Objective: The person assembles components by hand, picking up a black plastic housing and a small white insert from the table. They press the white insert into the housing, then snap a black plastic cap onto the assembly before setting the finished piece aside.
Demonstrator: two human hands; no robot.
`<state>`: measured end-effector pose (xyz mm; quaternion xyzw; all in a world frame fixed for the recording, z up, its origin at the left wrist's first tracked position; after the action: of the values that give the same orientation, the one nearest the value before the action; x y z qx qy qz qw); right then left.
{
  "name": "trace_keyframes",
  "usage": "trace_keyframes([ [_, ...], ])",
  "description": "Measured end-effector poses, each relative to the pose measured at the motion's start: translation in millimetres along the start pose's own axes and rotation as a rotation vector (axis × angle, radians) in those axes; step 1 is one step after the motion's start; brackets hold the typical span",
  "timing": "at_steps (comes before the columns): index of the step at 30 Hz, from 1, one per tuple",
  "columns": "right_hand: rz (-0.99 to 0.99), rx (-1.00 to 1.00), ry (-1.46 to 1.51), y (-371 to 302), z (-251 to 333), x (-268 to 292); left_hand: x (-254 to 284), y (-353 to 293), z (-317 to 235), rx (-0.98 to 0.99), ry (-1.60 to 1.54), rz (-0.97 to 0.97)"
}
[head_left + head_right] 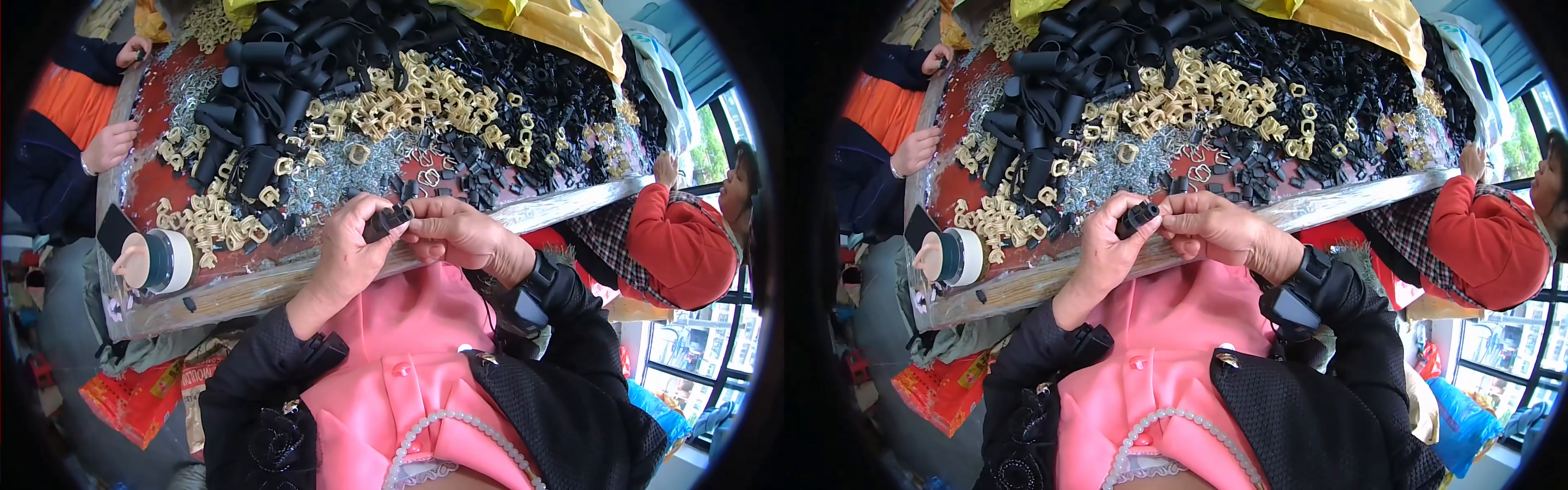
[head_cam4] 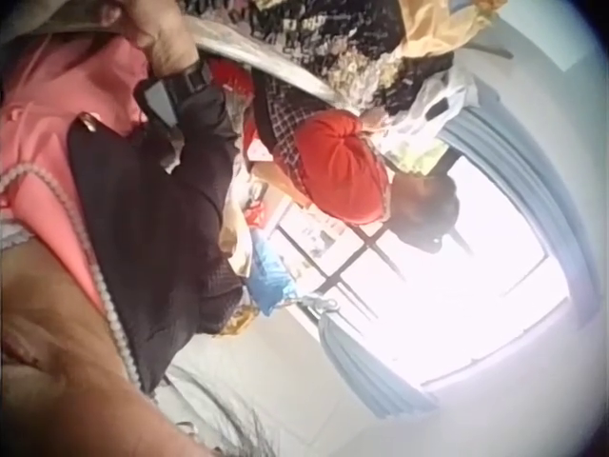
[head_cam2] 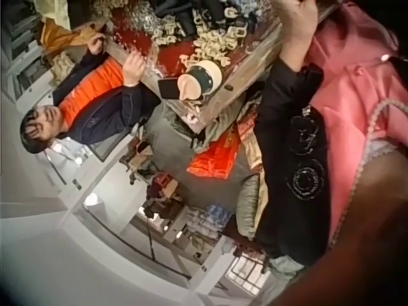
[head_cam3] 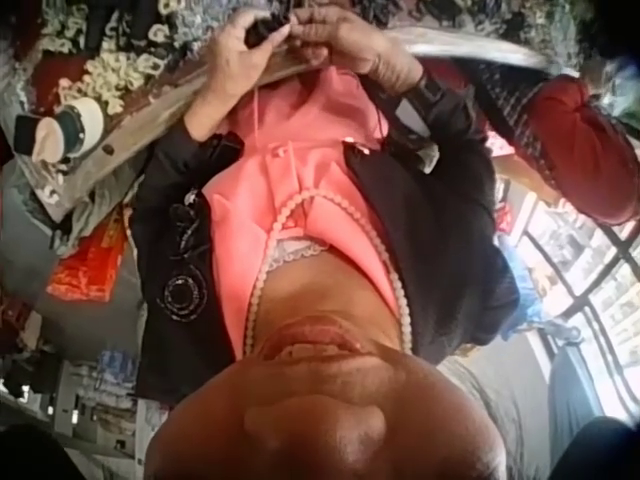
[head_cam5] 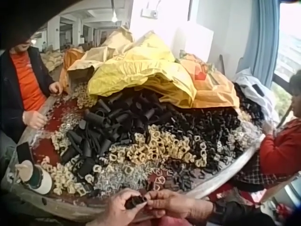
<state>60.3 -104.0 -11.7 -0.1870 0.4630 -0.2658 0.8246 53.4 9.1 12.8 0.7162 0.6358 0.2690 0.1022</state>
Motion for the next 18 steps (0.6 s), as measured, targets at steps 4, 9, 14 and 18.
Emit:
trace_keyframes([
  [4,0.033,0.023,0.074,0,-1,-2,2,4,-6,-0.025,0.017,-0.012],
  [9,0.062,0.059,0.162,-1,0,-2,2,10,-10,-0.059,0.033,-0.017],
  [14,0.01,0.116,0.147,-1,3,-5,2,10,-6,-0.044,0.002,-0.017],
  [18,-0.112,0.245,0.054,1,9,-2,3,10,2,0.113,-0.078,-0.086],
])
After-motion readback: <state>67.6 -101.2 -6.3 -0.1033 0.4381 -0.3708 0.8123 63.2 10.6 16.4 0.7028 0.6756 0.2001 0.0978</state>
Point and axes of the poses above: each hand's wrist, its own y-axis towards the middle knuckle, its own x-axis out of the back of the hand, z = x × y, the point moved 6 cm from there along y, towards the middle knuckle, and after that the axes turned 14 degrees about -x, right-handed, at the moved point
